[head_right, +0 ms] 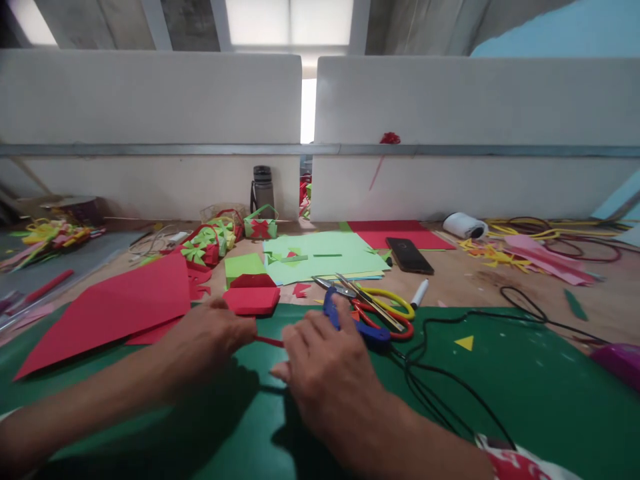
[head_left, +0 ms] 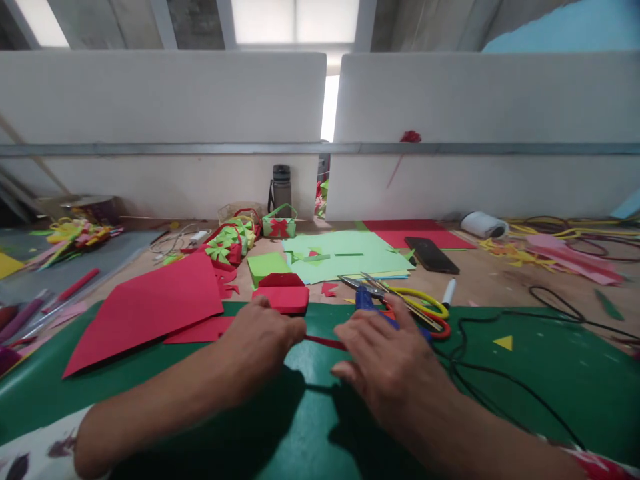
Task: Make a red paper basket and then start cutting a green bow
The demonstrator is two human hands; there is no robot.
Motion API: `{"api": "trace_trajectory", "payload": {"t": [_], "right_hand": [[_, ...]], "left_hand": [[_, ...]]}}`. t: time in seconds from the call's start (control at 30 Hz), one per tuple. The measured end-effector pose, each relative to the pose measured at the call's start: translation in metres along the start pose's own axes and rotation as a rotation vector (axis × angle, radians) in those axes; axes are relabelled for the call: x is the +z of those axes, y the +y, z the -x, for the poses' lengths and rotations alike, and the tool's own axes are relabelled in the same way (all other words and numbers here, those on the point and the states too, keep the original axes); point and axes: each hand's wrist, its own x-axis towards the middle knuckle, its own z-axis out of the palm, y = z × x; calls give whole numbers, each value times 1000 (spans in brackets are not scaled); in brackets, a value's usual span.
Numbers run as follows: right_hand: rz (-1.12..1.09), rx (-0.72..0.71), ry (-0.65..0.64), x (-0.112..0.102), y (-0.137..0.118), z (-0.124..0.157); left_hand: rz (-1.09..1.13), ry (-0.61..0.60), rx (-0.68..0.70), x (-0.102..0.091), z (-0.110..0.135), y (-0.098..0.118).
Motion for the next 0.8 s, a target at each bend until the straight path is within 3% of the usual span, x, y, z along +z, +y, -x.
{"api": "trace_trajectory", "payload": {"t": [0.13, 0.33, 0.5, 0.8], "right_hand": [[11, -58, -55, 15, -17, 9], [5, -92, -7, 20, -15, 11], [-39, -46, -31, 21, -10, 12], [-13, 40, -60, 12, 12, 10]], "left_hand": [[-55, -99, 37, 14, 0, 28], [-84, -48, 58, 30, -1, 45], [-67, 4, 30, 33, 4, 37], [-45, 133, -59, 34, 19, 0]]}}
